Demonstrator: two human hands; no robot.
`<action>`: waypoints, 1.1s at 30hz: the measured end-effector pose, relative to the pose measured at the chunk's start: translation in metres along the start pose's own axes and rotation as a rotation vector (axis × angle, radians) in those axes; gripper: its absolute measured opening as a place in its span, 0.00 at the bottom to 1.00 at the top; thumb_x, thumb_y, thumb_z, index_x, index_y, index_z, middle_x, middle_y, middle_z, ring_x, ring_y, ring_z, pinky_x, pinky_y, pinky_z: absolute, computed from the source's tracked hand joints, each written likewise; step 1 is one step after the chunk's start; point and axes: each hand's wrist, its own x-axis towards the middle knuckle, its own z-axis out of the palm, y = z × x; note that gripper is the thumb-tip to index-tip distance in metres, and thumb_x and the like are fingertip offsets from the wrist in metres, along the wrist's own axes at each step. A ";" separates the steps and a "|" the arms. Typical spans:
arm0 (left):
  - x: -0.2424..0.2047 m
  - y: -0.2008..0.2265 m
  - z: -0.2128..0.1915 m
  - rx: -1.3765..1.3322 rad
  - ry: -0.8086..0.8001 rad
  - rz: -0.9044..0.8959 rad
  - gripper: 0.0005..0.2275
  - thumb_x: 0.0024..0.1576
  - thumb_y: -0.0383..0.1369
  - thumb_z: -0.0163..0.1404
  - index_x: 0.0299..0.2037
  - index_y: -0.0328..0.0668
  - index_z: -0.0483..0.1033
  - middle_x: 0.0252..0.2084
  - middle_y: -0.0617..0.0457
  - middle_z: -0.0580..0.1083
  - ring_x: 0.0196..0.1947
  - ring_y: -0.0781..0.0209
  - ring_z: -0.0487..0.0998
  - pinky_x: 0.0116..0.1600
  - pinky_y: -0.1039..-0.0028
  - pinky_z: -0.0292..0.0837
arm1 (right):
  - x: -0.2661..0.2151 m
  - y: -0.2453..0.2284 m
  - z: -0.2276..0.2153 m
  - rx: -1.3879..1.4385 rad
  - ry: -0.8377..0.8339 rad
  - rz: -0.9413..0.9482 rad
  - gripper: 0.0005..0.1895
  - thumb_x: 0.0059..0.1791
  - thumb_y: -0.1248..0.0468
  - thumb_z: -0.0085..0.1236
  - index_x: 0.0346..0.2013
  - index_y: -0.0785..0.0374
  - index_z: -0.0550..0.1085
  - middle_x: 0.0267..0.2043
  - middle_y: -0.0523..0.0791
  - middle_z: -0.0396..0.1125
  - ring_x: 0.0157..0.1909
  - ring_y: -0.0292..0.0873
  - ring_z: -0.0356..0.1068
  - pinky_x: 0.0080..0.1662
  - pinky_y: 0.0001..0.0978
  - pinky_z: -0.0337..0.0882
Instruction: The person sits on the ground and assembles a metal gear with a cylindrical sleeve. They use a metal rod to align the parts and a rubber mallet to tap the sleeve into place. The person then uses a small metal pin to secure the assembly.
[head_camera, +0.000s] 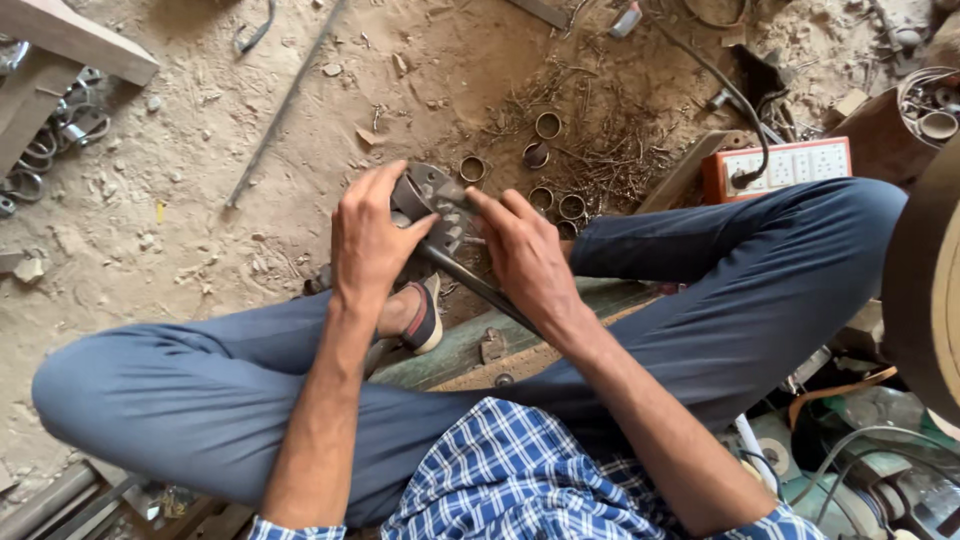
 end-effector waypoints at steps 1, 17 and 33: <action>0.001 0.002 0.003 0.002 -0.011 -0.033 0.28 0.42 0.30 0.71 0.53 0.31 0.74 0.47 0.39 0.77 0.46 0.40 0.79 0.49 0.59 0.76 | 0.002 0.000 -0.004 0.024 -0.033 -0.002 0.19 0.55 0.68 0.50 0.62 0.63 0.70 0.41 0.55 0.65 0.37 0.57 0.69 0.39 0.49 0.67; -0.010 0.001 0.015 -0.005 0.083 -0.001 0.23 0.44 0.29 0.70 0.48 0.32 0.74 0.45 0.39 0.77 0.46 0.41 0.79 0.51 0.58 0.75 | 0.009 0.013 0.011 -0.266 -0.130 -0.226 0.36 0.42 0.76 0.52 0.68 0.65 0.67 0.40 0.51 0.63 0.41 0.52 0.69 0.44 0.43 0.72; -0.014 0.004 0.023 0.001 0.115 -0.036 0.24 0.43 0.29 0.71 0.47 0.33 0.74 0.46 0.40 0.78 0.47 0.43 0.79 0.52 0.60 0.75 | 0.017 0.005 0.009 -0.269 -0.158 -0.167 0.31 0.43 0.76 0.53 0.63 0.66 0.69 0.39 0.53 0.64 0.37 0.56 0.70 0.38 0.47 0.71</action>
